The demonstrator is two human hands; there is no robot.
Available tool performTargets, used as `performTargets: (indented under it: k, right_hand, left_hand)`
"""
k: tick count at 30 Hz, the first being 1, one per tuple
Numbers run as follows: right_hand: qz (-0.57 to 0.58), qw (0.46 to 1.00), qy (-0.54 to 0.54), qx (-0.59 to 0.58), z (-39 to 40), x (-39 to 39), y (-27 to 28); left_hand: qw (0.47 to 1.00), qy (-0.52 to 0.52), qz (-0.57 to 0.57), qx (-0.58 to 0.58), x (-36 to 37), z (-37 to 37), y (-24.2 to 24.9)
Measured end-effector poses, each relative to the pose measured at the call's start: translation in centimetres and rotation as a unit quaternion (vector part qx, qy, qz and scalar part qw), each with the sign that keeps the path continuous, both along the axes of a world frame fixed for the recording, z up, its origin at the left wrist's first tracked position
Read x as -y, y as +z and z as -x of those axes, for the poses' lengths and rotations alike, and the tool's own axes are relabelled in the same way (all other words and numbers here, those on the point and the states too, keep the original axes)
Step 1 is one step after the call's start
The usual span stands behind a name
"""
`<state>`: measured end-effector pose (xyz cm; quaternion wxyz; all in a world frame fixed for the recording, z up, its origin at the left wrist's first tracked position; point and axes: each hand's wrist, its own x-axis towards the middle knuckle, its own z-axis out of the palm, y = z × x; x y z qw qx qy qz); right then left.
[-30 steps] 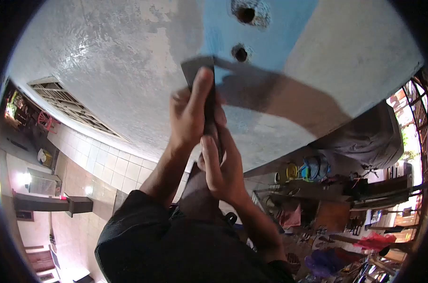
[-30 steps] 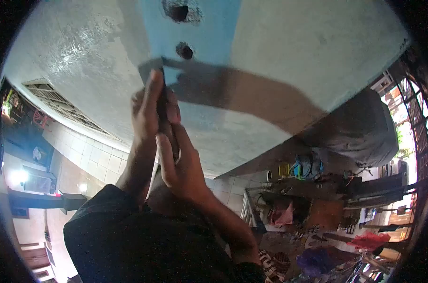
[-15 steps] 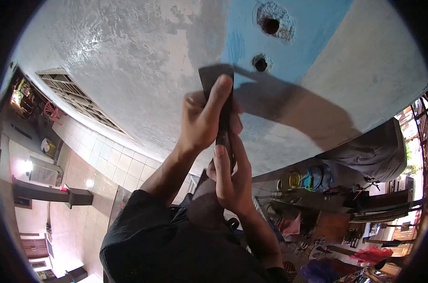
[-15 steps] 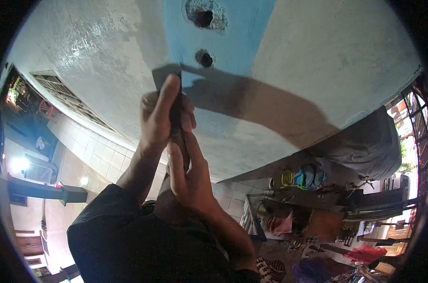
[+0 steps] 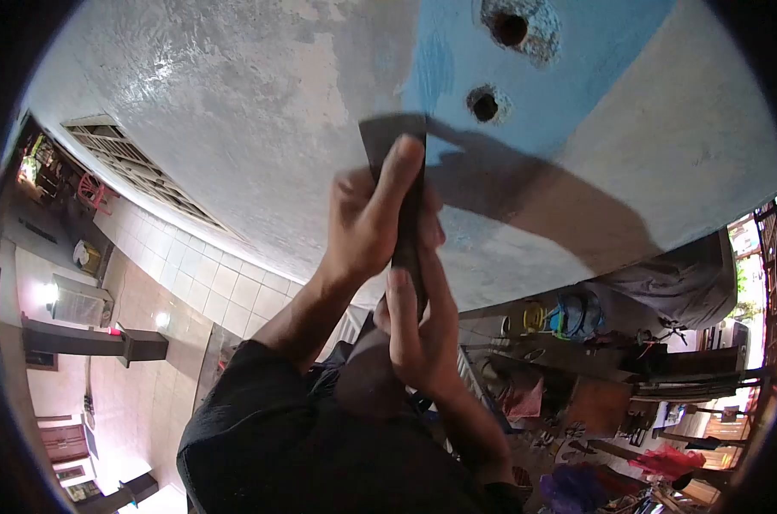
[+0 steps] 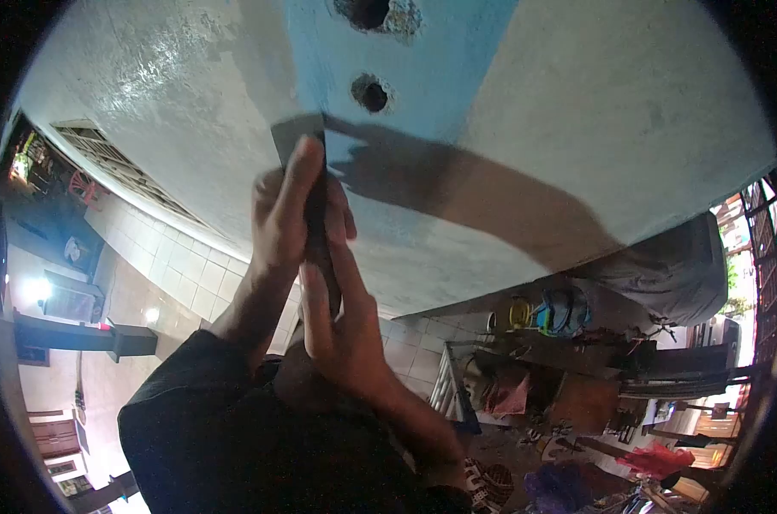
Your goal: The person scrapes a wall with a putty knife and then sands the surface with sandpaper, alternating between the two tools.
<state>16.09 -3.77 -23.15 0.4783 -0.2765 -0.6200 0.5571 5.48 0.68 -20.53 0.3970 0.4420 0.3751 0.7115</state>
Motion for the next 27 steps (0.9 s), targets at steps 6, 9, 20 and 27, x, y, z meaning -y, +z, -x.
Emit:
performTargets:
  k: [6,9,20,27]
  right_hand:
    - [0.023,0.999,0.037,-0.022,0.5,-0.7,1.7]
    - [0.067,0.997,0.045,-0.021,0.2,-0.1,0.4]
    - [-0.024,1.000,-0.009,-0.008,-0.3,-0.3,-2.4]
    - [0.050,0.996,-0.051,0.043,-1.9,0.9,-4.0]
  left_hand:
    - [0.999,0.028,-0.015,0.036,-0.5,0.4,2.0]
    - [0.999,0.044,0.010,0.008,0.2,0.3,0.5]
    - [1.000,0.021,0.002,0.019,-0.1,-0.8,-1.5]
    - [0.997,-0.044,0.037,0.046,0.0,-2.1,-4.0]
